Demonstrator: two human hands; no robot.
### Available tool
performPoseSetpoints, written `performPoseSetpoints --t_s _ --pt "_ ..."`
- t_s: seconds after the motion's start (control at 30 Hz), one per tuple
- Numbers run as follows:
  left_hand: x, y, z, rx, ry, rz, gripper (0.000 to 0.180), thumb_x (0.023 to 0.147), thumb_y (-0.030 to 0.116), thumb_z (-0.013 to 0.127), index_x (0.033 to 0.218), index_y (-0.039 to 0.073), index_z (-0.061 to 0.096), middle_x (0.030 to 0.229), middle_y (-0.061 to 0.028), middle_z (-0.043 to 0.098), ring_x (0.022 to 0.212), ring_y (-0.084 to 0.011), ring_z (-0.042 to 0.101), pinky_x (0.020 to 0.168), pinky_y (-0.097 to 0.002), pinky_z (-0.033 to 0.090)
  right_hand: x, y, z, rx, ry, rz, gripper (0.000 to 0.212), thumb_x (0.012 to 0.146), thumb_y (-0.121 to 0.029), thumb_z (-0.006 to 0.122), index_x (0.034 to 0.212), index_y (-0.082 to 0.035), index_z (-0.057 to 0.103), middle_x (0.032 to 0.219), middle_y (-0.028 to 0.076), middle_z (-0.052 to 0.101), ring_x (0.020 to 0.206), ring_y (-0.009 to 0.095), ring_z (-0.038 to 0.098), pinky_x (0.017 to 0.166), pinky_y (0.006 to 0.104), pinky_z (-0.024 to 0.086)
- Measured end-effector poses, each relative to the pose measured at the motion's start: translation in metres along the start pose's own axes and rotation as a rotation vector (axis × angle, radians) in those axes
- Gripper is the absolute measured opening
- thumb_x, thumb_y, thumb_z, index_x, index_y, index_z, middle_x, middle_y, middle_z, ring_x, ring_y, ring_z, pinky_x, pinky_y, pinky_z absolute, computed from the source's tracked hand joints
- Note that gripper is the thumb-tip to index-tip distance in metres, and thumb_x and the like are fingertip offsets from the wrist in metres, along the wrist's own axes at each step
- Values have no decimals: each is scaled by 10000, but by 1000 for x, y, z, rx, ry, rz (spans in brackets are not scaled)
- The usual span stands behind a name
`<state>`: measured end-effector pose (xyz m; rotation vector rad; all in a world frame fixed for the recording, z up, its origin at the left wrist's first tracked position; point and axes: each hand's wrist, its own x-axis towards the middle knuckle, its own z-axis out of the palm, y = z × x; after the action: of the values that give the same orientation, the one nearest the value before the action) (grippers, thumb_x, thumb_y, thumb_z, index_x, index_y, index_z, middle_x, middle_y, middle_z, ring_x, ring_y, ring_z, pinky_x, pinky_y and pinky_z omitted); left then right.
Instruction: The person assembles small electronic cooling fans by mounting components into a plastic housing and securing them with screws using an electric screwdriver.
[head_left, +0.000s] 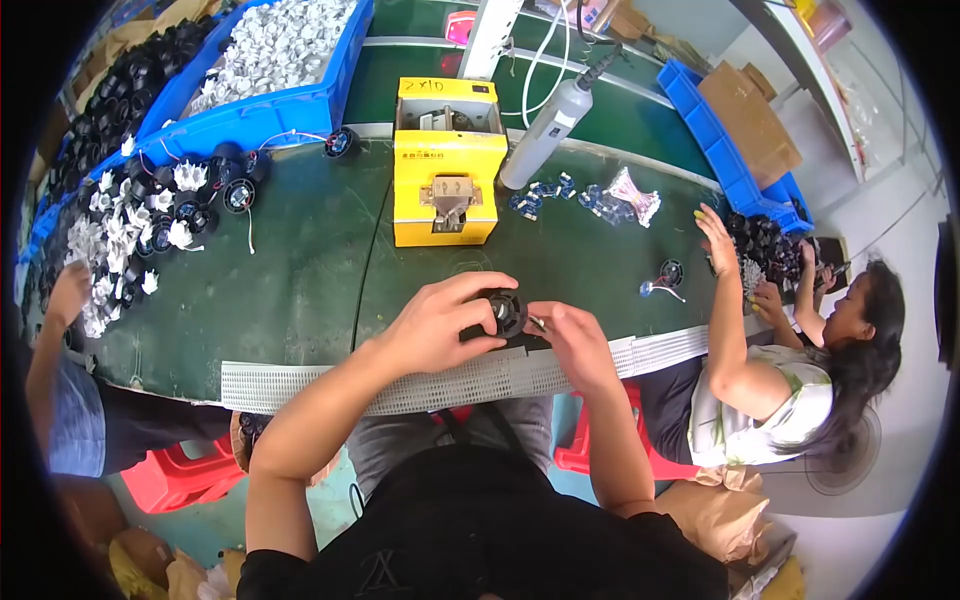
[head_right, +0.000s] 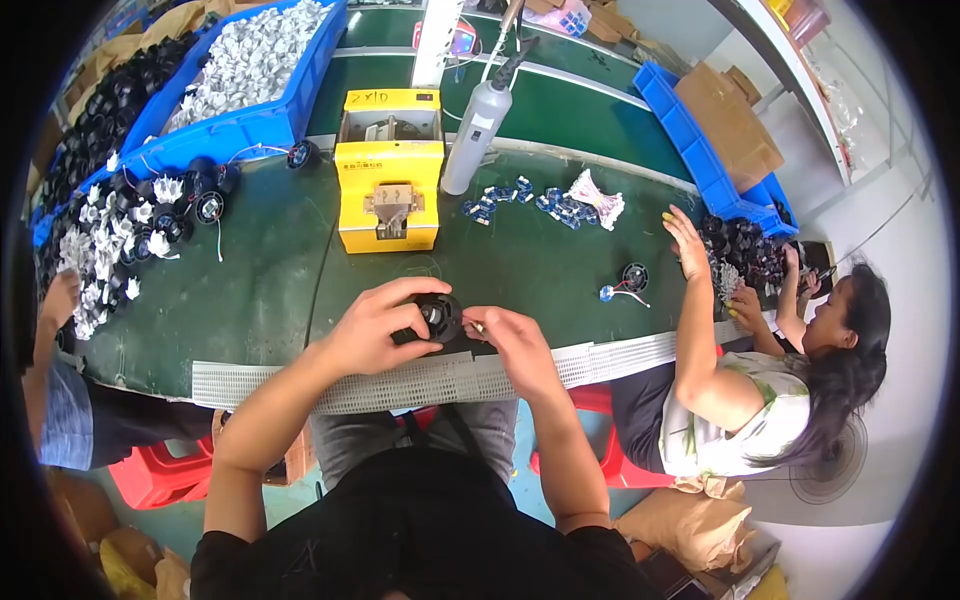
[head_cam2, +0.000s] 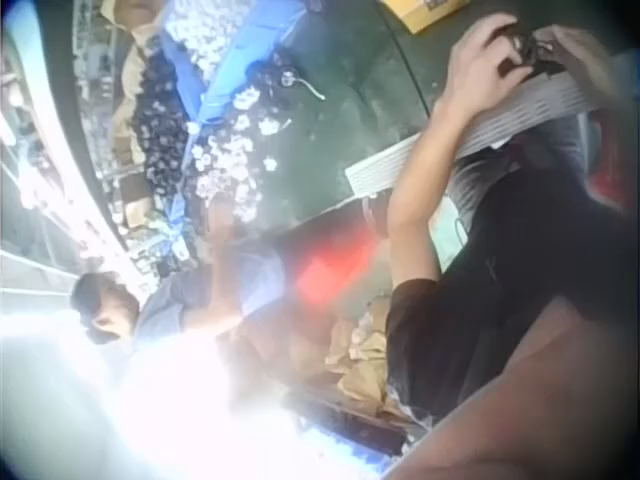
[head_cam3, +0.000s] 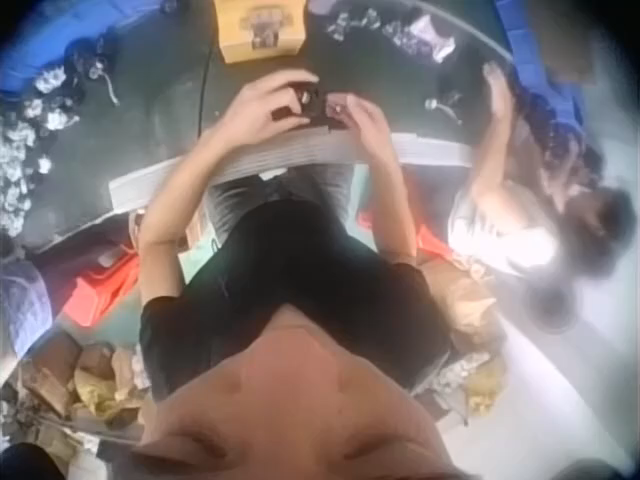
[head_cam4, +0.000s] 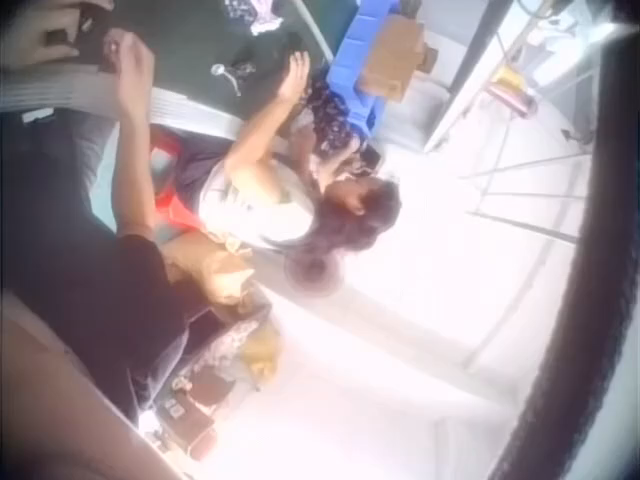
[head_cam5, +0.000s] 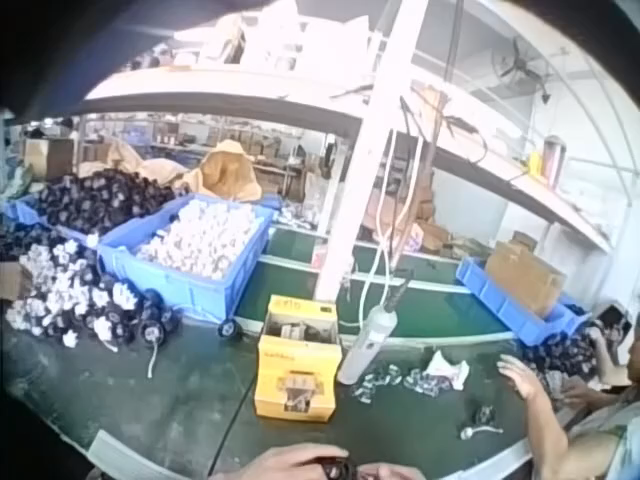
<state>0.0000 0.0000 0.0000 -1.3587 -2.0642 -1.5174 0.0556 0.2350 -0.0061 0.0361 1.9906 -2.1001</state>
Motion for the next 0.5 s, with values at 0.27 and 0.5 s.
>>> performPoseSetpoints --t_s 0.27,0.5 --pt "0 6 2 13 -10 -30 397 661 43 801 985 93 577 1188 -101 582 1009 -315 621 818 -400 546 2 12 13 467 -130 86 283 922 -44 614 1195 -17 545 1021 84 644 885 168 627 811 322 513" --pt "-4 7 0 -149 -46 -269 606 680 12 793 1242 121 595 1163 -105 540 1059 -272 594 869 -351 522 7 15 17 513 9 -93 258 930 -63 622 1176 11 606 994 81 659 931 154 618 930 322 475"
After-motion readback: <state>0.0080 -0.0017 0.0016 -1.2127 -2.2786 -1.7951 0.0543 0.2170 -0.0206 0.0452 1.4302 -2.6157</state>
